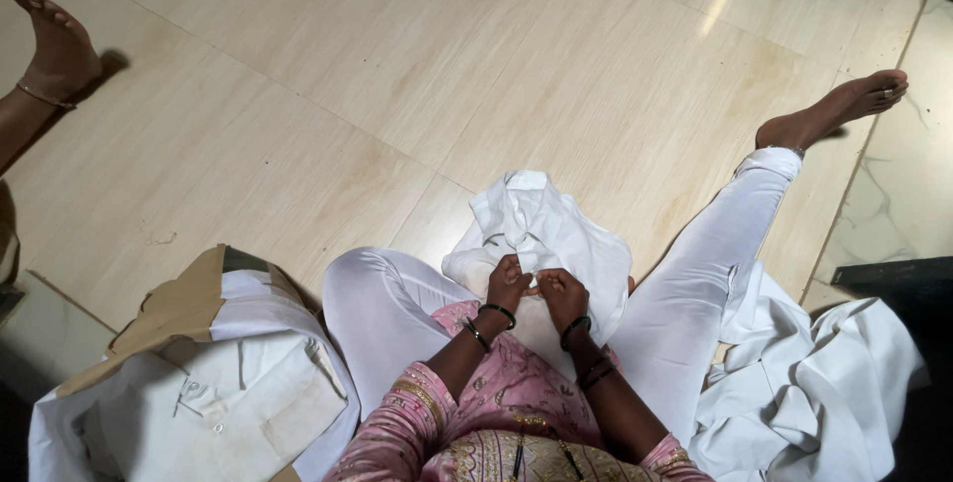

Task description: The person sits on the floor and folds a white shirt, smoothing it out and buttoning it. They then pick up another white shirt from a cardboard box, button it, and fold it. The person continues to handle and fold additional white shirts from the box.

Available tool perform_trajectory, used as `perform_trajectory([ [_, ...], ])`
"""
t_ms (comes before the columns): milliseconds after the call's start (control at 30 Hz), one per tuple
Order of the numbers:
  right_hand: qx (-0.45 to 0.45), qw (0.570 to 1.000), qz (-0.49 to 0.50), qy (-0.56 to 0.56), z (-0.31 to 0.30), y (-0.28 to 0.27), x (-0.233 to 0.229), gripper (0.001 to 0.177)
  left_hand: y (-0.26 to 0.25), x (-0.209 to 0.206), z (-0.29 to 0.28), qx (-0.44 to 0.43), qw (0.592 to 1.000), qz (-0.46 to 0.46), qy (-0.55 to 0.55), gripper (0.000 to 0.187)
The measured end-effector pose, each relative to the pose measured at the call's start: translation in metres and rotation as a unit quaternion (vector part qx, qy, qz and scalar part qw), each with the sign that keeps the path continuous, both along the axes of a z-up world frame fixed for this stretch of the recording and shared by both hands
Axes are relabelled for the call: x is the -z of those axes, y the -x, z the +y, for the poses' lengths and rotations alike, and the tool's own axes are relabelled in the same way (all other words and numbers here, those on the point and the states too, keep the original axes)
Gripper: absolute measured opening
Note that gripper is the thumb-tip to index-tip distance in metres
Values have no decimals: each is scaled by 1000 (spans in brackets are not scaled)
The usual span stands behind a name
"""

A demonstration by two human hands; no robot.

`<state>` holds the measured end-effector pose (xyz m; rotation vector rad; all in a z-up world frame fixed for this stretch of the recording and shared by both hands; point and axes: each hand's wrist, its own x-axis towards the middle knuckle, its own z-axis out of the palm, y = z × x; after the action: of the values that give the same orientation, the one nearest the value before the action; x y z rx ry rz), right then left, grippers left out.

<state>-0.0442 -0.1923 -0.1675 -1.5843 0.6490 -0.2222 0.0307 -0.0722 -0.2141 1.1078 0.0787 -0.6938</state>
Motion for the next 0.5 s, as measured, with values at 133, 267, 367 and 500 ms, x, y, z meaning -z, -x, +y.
perform_trajectory([
  [133, -6, 1000, 7, -23, 1, 3, 3, 15, 2, -1, 1, 0, 1000, 0, -20, 36],
  [267, -5, 998, -18, -54, -3, 0, 12, 12, 2, 9, 0, -11, 999, -22, -32, 33],
  [367, -3, 998, -27, -60, -2, -2, 14, 12, 3, 12, -1, -20, 999, -37, -30, 29],
  [500, 31, 999, 15, 14, 3, -5, 4, 11, 6, 3, -4, -40, 997, -57, -35, 26],
])
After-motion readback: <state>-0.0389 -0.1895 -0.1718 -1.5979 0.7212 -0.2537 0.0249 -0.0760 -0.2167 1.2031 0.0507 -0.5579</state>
